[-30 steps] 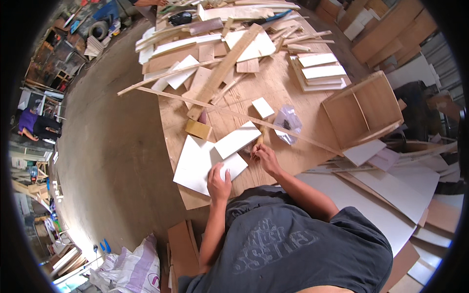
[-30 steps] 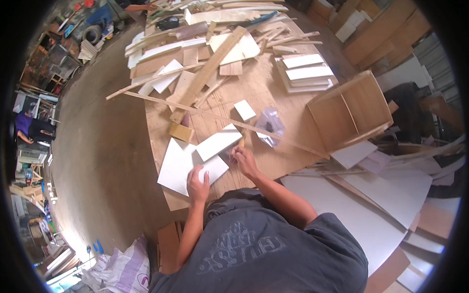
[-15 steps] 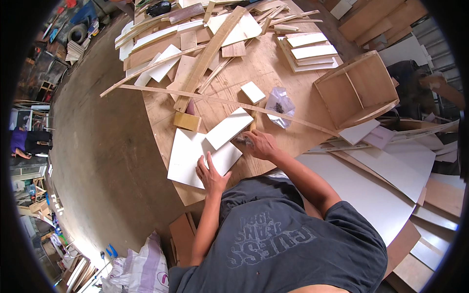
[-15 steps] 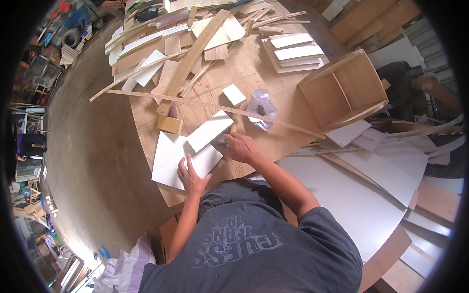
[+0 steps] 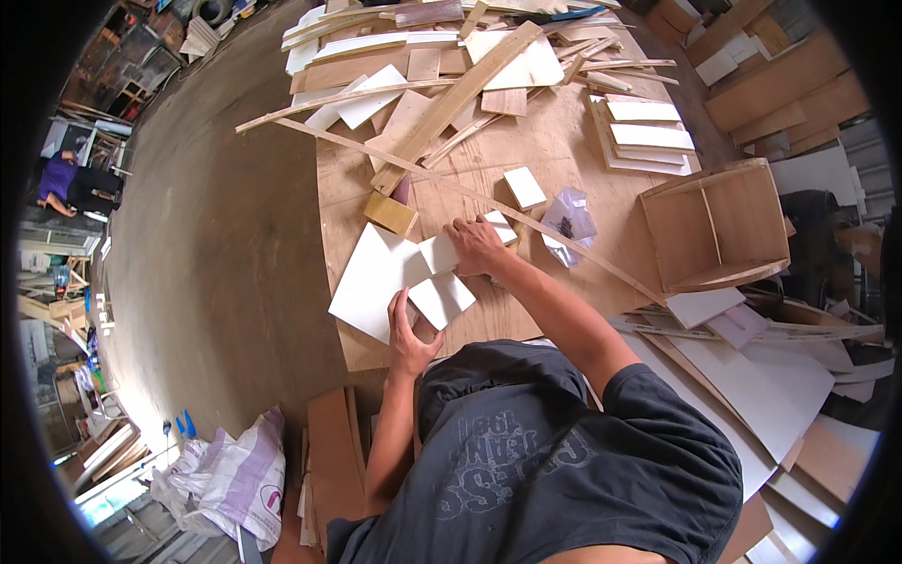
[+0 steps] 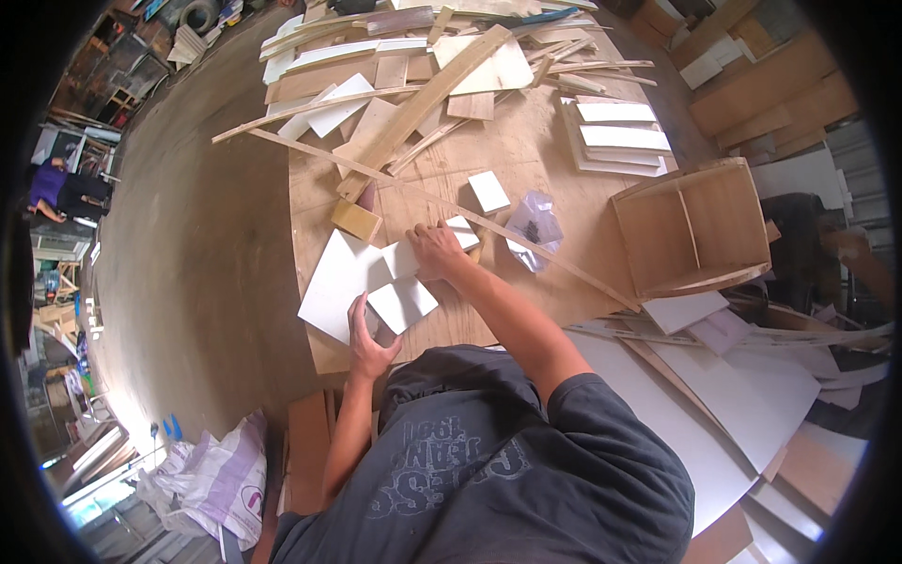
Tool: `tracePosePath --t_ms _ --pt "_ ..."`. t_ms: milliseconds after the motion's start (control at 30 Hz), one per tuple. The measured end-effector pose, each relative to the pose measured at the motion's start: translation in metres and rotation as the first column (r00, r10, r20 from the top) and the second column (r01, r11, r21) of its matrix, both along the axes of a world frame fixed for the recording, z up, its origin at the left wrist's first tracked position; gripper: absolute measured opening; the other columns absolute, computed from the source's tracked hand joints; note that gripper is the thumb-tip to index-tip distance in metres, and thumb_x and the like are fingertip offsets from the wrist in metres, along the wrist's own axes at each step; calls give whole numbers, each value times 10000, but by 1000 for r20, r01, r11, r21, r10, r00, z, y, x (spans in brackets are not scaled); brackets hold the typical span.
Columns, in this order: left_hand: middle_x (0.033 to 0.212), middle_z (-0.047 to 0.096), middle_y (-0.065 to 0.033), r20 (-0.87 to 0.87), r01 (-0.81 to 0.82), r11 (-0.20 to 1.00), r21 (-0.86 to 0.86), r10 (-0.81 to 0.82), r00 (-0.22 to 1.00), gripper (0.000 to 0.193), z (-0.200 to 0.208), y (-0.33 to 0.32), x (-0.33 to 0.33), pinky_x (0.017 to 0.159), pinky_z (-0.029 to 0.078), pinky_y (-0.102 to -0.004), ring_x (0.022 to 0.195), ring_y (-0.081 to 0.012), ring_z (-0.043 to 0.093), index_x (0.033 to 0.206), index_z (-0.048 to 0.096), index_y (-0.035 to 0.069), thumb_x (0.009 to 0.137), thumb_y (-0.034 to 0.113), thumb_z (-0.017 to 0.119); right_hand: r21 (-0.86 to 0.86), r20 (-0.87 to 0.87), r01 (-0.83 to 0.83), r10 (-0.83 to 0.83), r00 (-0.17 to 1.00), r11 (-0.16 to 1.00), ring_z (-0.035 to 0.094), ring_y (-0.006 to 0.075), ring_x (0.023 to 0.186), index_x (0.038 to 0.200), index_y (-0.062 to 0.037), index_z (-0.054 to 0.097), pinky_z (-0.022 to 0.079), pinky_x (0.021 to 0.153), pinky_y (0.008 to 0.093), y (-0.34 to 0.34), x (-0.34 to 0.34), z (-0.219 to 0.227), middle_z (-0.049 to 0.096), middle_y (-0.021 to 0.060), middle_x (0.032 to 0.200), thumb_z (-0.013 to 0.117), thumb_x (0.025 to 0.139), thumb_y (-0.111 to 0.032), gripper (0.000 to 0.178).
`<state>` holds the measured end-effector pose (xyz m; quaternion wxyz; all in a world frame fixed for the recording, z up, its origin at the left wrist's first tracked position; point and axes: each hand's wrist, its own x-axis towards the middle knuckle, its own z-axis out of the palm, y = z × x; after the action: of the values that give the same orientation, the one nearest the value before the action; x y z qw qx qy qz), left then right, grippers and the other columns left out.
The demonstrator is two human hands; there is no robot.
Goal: The person joins small pieces of wood together, using a hammer to drive a nail into one piece and then securing it to another, while working at a workbench covered in wood scraps.
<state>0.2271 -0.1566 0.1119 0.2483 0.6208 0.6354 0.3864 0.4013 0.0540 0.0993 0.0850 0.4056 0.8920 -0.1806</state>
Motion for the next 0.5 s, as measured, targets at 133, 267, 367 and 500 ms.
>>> tracePosePath --t_ms 133,267,367,500 --pt "1547 391 -240 55 0 1000 6 0 998 1072 6 8 3 1169 429 -492 1438 -415 433 1611 299 22 705 76 870 38 -133 28 -22 991 999 661 323 1120 1329 -20 591 461 991 447 -8 0 11 626 143 1160 877 571 -382 887" --pt "1557 405 -228 148 13 1000 4 -14 989 1096 10 19 11 1094 497 -479 1420 -404 468 1619 287 29 697 64 877 44 -407 73 -49 912 996 586 351 1143 1225 6 580 458 1017 455 -35 11 50 582 176 1092 874 554 -324 803" --pt "1585 401 -208 171 66 997 37 -71 983 1171 8 27 13 1084 516 -463 1417 -400 484 1644 250 62 667 41 896 33 -491 60 -36 870 998 545 362 1138 1206 21 577 461 1029 447 -47 23 83 556 195 1097 870 552 -306 788" --pt "1608 385 -193 197 132 988 78 -145 970 1204 -1 37 16 1139 500 -454 1448 -386 462 1664 229 132 668 1 892 89 -473 42 5 881 995 521 370 1135 1164 33 585 464 1037 431 -55 38 107 534 201 1104 870 547 -299 757"
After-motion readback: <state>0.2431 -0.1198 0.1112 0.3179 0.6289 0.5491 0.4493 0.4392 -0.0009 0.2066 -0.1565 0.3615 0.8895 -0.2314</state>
